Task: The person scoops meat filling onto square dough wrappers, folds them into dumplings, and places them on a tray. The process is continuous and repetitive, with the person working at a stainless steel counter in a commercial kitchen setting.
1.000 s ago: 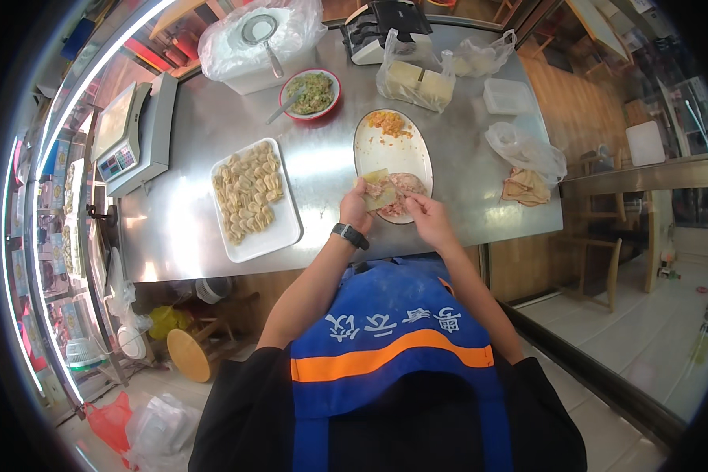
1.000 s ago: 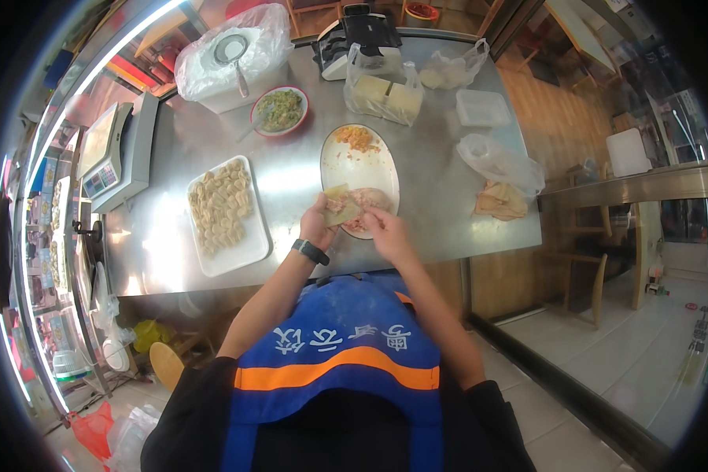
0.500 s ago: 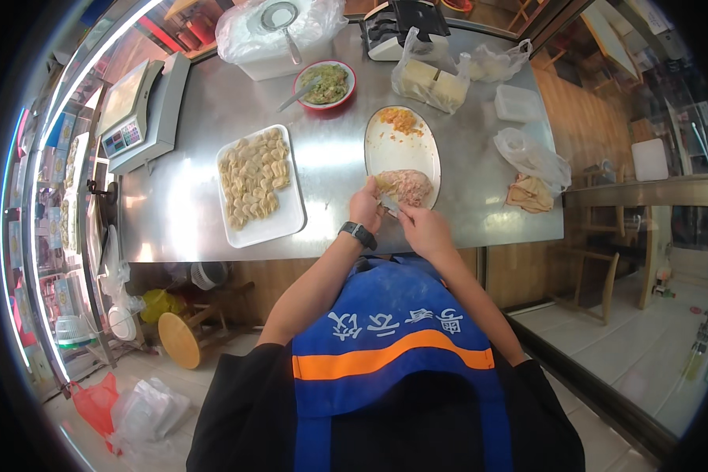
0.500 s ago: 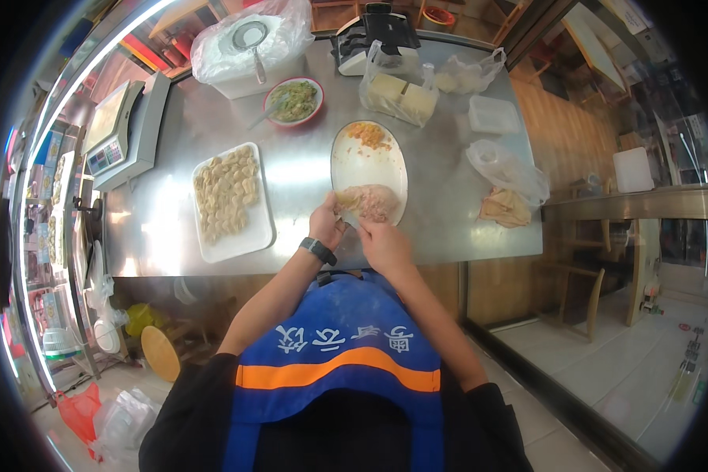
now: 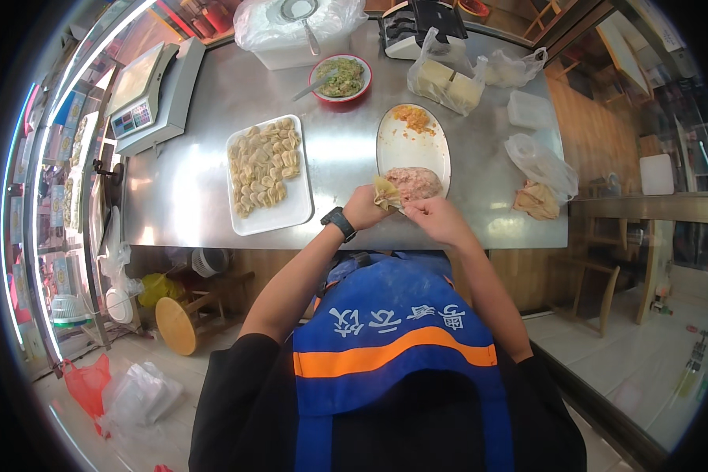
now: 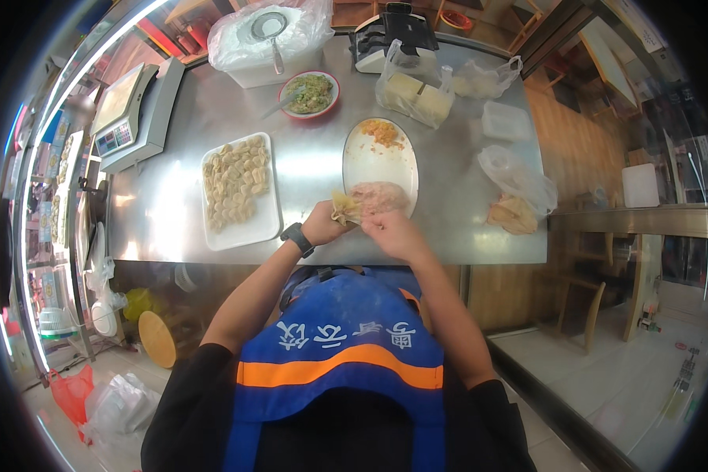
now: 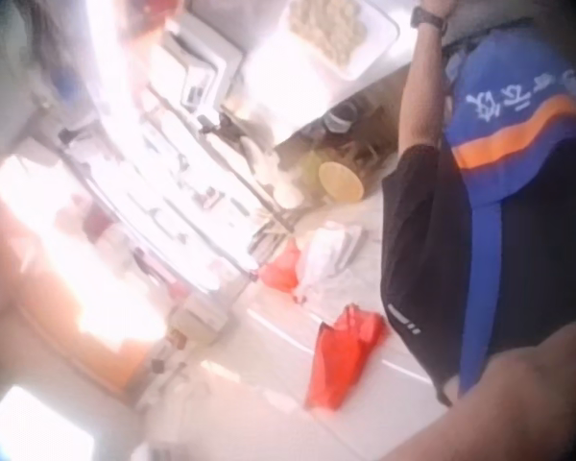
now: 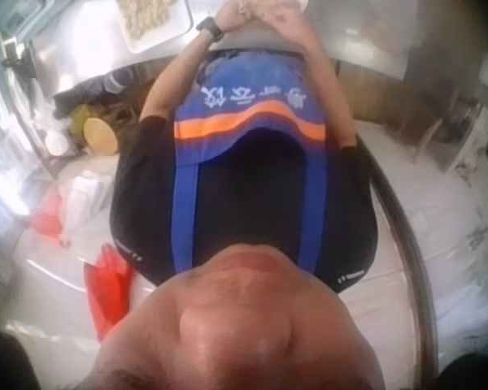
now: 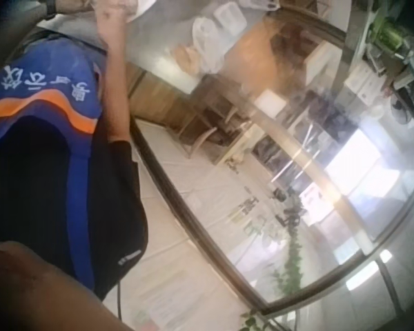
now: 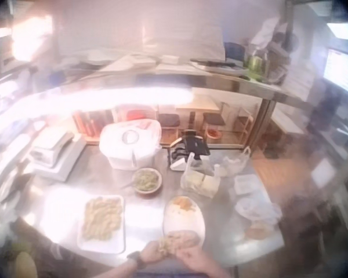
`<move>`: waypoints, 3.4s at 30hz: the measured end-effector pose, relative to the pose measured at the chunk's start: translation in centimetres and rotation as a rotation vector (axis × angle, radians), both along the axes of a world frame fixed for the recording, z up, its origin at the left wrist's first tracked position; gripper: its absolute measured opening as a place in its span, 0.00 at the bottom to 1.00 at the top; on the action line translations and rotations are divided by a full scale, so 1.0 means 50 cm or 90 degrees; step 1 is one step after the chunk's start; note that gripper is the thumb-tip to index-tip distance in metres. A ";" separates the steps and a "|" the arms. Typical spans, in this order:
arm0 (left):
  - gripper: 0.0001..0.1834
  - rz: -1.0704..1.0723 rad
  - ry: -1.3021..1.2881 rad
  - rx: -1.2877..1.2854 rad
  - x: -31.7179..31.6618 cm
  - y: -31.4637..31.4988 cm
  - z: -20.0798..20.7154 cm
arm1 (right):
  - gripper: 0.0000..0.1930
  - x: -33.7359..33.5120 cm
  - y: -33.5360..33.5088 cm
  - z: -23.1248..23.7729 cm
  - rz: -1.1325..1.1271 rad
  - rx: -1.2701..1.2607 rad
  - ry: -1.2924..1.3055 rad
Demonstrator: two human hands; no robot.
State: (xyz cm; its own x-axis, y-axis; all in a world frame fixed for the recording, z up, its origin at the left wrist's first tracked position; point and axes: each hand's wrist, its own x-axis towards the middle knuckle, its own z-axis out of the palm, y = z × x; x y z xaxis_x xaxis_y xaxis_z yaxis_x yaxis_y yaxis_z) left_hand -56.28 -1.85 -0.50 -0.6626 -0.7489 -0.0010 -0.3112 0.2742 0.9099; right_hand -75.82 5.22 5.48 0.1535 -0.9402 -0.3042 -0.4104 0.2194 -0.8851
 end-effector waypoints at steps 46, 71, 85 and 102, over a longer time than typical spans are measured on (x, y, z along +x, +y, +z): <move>0.19 0.151 -0.255 -0.337 0.288 0.028 -0.072 | 0.16 -0.074 0.148 -0.071 -0.105 0.287 -0.094; 0.13 -0.118 -0.284 -0.365 -0.530 -0.560 0.026 | 0.14 -0.223 0.326 -0.118 -0.589 0.243 -0.218; 0.35 -0.231 -0.506 -0.326 -0.575 -0.706 -0.200 | 0.16 -0.317 0.315 -0.102 -0.562 0.236 -0.179; 0.17 0.334 -0.035 0.374 0.039 -0.204 0.054 | 0.15 -0.215 0.179 -0.105 -0.427 0.222 -0.173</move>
State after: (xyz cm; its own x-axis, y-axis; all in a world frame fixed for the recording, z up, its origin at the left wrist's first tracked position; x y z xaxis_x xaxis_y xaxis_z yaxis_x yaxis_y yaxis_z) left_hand -54.34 -12.06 2.18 -0.2100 -0.8304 -0.5161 -0.3157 -0.4421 0.8396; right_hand -86.56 14.18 0.21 -0.2997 -0.7159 -0.6306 0.1270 0.6252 -0.7700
